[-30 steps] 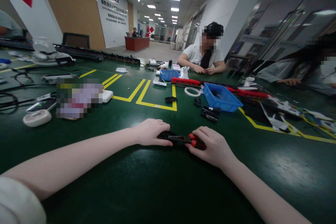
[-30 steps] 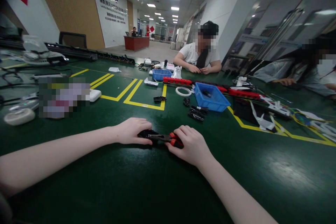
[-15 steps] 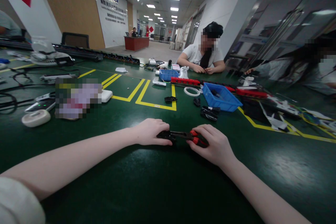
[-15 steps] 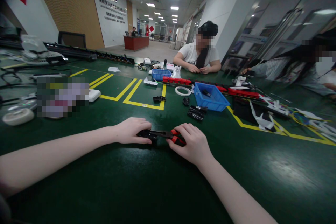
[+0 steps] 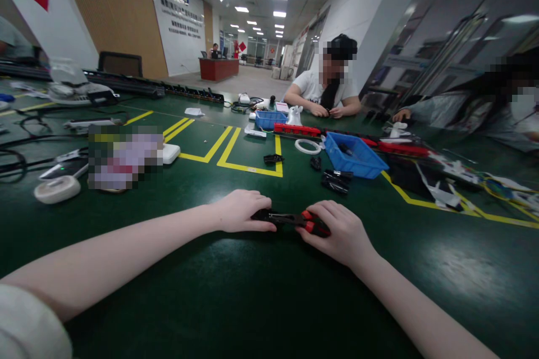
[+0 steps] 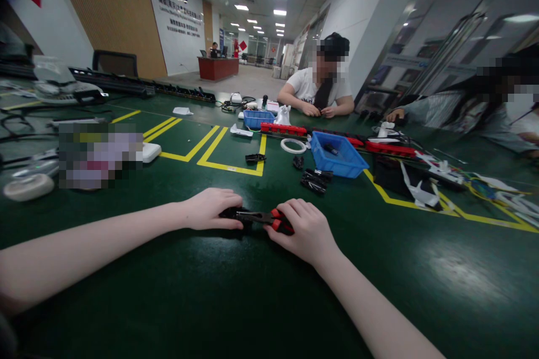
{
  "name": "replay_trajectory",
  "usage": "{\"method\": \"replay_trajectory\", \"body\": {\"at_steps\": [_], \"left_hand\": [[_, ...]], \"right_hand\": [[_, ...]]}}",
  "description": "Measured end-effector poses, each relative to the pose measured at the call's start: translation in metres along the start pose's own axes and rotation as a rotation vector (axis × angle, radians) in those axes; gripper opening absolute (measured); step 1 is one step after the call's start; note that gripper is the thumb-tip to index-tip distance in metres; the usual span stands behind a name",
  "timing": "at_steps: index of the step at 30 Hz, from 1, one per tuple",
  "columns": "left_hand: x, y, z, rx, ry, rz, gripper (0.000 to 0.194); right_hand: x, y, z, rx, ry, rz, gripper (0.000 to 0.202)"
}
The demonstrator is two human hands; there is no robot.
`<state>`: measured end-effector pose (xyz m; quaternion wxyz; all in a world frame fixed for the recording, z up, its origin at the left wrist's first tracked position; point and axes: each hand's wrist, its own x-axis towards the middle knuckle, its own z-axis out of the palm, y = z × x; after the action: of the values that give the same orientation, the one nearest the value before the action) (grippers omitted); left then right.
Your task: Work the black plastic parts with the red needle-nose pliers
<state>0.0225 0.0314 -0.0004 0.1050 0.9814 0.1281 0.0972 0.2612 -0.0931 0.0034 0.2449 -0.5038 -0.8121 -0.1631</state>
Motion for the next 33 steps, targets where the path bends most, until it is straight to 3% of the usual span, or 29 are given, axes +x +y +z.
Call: {"method": "replay_trajectory", "body": {"at_steps": [9,17,33], "left_hand": [[-0.0001,0.0003,-0.0005,-0.011,0.001,0.000,0.040],[0.0002,-0.0010,-0.0025,0.004,0.012,0.013,0.041],[0.0018,-0.0016,-0.0029,0.016,0.001,0.016,0.041]], "right_hand": [[-0.0006,0.0039,-0.0009,-0.028,-0.016,-0.015,0.026],[-0.0007,0.0053,0.0006,-0.101,0.055,-0.069,0.026],[0.0004,0.0064,0.0059,-0.054,0.049,-0.072,0.025]]}}
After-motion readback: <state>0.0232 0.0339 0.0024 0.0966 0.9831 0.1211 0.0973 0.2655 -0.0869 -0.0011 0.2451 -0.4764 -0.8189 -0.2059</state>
